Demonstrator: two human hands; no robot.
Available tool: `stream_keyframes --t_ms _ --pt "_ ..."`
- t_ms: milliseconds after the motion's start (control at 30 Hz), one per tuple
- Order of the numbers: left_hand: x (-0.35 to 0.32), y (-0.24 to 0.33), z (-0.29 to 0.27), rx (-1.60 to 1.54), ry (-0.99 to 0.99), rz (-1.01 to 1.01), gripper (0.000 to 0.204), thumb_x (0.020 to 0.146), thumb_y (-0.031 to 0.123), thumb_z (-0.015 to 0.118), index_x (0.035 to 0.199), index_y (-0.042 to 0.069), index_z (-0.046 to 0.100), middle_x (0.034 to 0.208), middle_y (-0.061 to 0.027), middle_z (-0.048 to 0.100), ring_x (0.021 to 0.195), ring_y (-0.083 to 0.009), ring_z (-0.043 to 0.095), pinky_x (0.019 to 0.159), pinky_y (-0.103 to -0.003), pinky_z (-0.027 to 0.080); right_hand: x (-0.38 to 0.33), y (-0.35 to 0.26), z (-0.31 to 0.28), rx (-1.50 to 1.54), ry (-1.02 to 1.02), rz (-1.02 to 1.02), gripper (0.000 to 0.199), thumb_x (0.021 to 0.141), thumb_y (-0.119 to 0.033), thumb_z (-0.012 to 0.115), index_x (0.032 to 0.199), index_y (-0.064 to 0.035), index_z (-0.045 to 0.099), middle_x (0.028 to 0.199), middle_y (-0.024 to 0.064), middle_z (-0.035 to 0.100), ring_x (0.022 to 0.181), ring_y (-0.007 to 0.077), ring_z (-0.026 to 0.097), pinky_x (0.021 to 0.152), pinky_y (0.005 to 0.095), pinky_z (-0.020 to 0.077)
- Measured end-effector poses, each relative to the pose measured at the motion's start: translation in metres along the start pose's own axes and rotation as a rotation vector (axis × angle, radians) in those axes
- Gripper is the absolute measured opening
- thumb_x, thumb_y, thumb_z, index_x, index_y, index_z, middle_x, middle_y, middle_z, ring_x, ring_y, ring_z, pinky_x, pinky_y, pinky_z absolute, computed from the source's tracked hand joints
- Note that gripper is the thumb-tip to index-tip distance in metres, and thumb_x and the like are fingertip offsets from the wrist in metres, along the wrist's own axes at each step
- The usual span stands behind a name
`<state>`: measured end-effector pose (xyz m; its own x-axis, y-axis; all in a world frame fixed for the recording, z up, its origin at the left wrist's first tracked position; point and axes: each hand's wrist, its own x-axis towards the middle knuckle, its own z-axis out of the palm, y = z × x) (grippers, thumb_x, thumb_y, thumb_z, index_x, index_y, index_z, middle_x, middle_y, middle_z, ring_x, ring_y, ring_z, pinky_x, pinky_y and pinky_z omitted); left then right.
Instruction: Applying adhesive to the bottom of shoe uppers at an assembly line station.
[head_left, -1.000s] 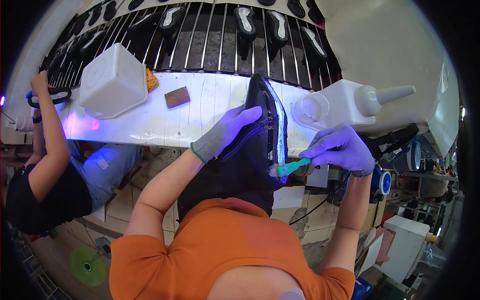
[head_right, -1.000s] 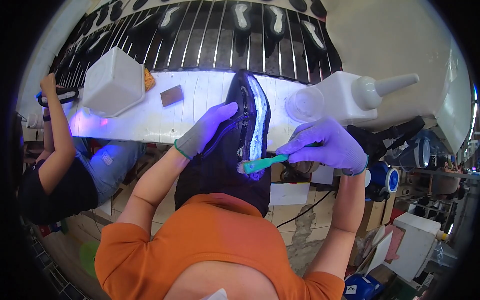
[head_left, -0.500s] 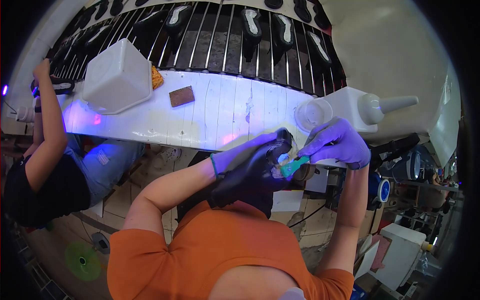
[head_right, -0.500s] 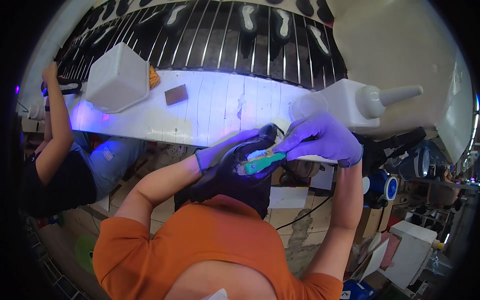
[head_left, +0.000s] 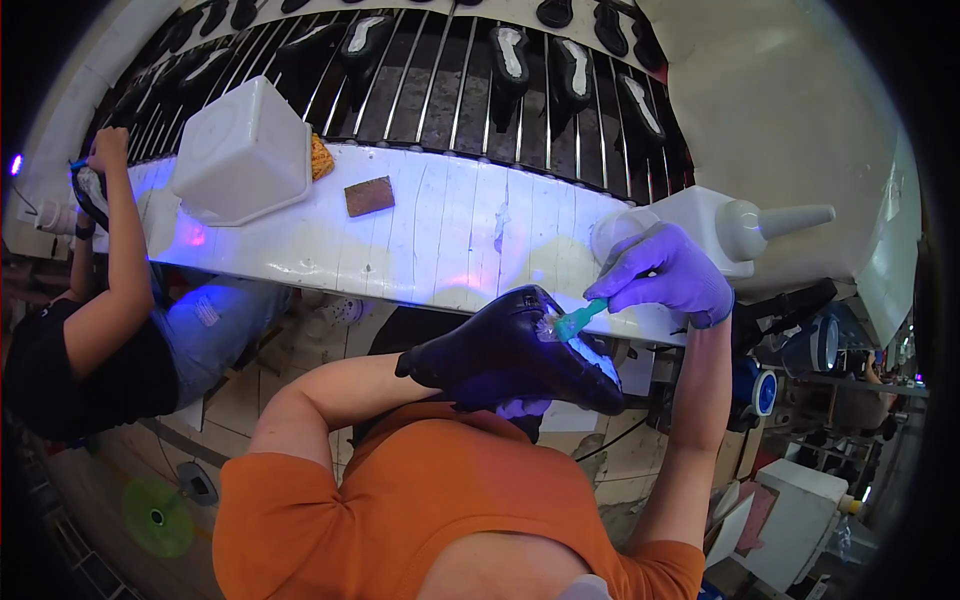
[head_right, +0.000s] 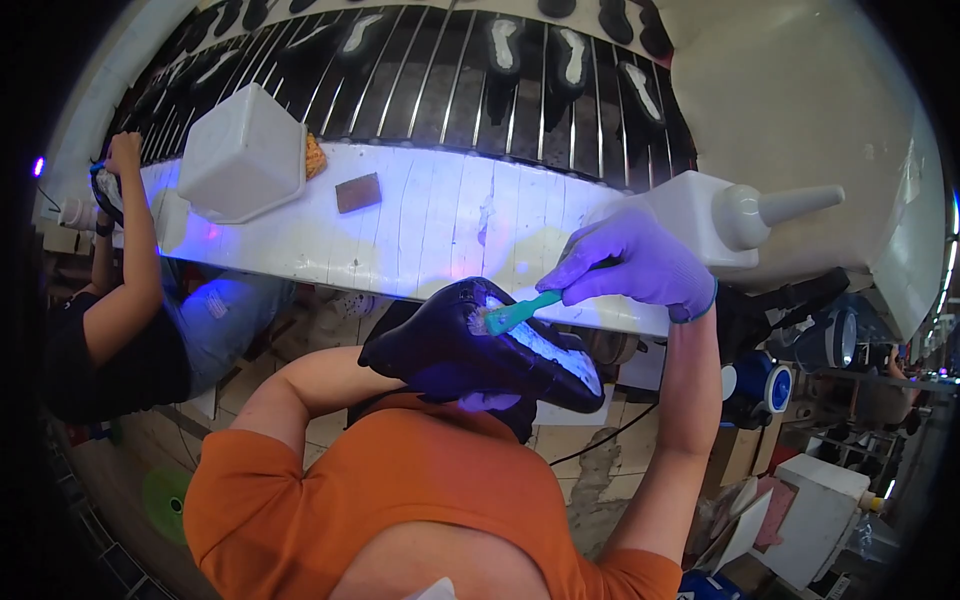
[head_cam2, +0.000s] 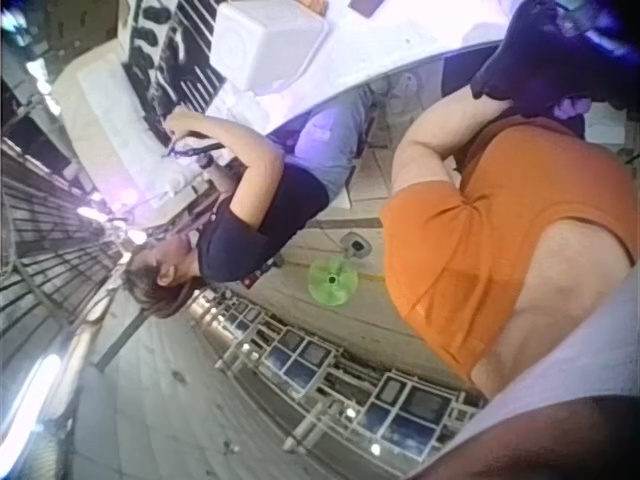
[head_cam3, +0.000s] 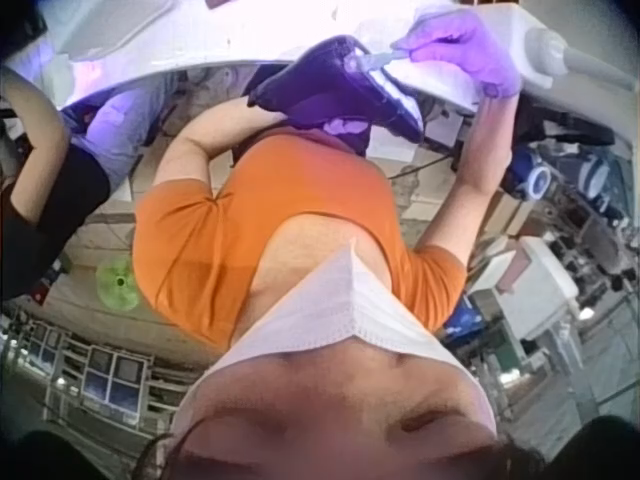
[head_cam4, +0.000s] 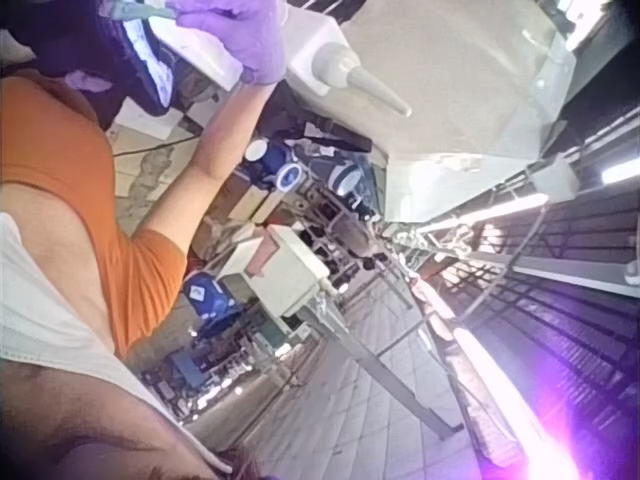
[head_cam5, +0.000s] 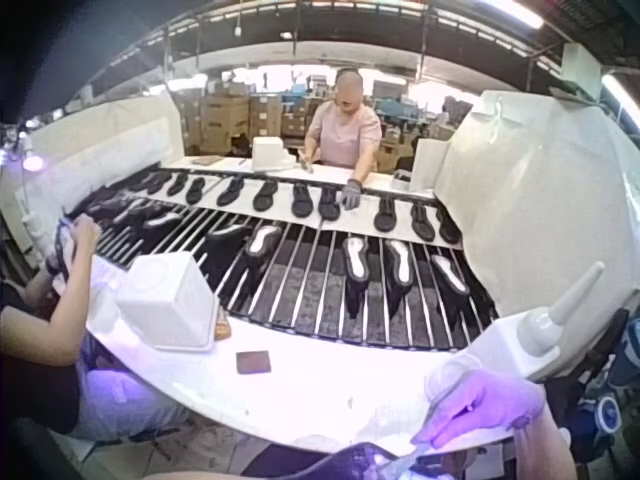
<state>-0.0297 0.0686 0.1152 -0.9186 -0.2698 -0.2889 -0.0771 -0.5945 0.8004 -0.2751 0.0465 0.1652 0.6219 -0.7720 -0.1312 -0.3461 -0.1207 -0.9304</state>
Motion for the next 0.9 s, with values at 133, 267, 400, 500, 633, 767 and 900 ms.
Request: stream_keyframes --t_ms 133,267,400,500,633,767,900 --pt "-0.004 -0.01 -0.004 -0.051 0.005 0.007 0.025 0.091 0.02 0.065 0.106 0.001 0.059 0.061 -0.0088 0.059 0.043 -0.0133 0.055 0.037 -0.024 0.042 0.002 -0.008 0.001 0.032 -0.037 0.072 0.026 0.068 -0.001 0.079 0.093 -0.0011 0.075 0.078 0.0095 0.07 0.071 0.0147 0.066 0.065 0.0264 0.0503" --pt "-0.008 -0.015 -0.01 -0.098 0.01 0.014 0.023 0.09 0.02 0.066 0.102 0.002 0.06 0.06 -0.0079 0.058 0.042 -0.013 0.054 0.037 -0.024 0.042 -0.003 -0.008 -0.001 0.077 -0.108 0.142 0.026 0.066 -0.002 0.079 0.092 -0.0015 0.075 0.077 0.0103 0.07 0.071 0.016 0.067 0.066 0.027 0.052" --pt "-0.007 -0.019 -0.015 -0.139 0.007 0.022 0.021 0.089 0.021 0.067 0.099 0.002 0.061 0.058 -0.007 0.058 0.041 -0.0126 0.053 0.036 -0.024 0.041 -0.014 -0.001 -0.005 0.044 -0.141 0.156 0.025 0.068 -0.002 0.079 0.092 -0.0015 0.075 0.076 0.0101 0.07 0.07 0.0157 0.067 0.065 0.0272 0.0513" --pt "-0.002 -0.021 -0.011 -0.16 -0.001 0.027 0.02 0.089 0.021 0.067 0.096 0.003 0.061 0.057 -0.0063 0.057 0.04 -0.0124 0.053 0.035 -0.024 0.041 -0.023 0.002 -0.001 -0.013 -0.09 0.05 0.024 0.073 0.0 0.076 0.097 -0.0028 0.075 0.08 0.0083 0.07 0.072 0.014 0.065 0.067 0.0268 0.0497" --pt "0.014 -0.02 -0.011 -0.193 0.0 0.028 0.019 0.088 0.022 0.068 0.092 0.004 0.062 0.055 -0.0054 0.056 0.039 -0.012 0.052 0.034 -0.023 0.04 -0.023 -0.013 0.01 0.005 0.118 0.073 0.024 0.074 -0.001 0.076 0.098 -0.0027 0.074 0.081 0.0076 0.07 0.072 0.0132 0.064 0.068 0.0265 0.0489" --pt "0.018 -0.02 -0.008 -0.212 -0.005 0.029 0.019 0.087 0.022 0.069 0.09 0.005 0.063 0.054 -0.0047 0.056 0.038 -0.0118 0.052 0.034 -0.023 0.039 -0.024 -0.021 0.019 -0.025 0.272 0.13 0.026 0.068 0.002 0.074 0.094 -0.0013 0.075 0.077 0.0095 0.07 0.07 0.0133 0.063 0.065 0.0259 0.0474" --pt "0.022 -0.015 -0.001 -0.11 0.133 0.114 0.023 0.087 0.027 0.07 0.086 0.006 0.06 0.051 -0.0018 0.053 0.037 -0.0095 0.05 0.033 -0.023 0.037 -0.029 -0.015 0.022 -0.032 0.342 0.084 0.026 0.068 0.002 0.074 0.094 -0.001 0.075 0.077 0.0097 0.069 0.07 0.0146 0.063 0.065 0.026 0.047"
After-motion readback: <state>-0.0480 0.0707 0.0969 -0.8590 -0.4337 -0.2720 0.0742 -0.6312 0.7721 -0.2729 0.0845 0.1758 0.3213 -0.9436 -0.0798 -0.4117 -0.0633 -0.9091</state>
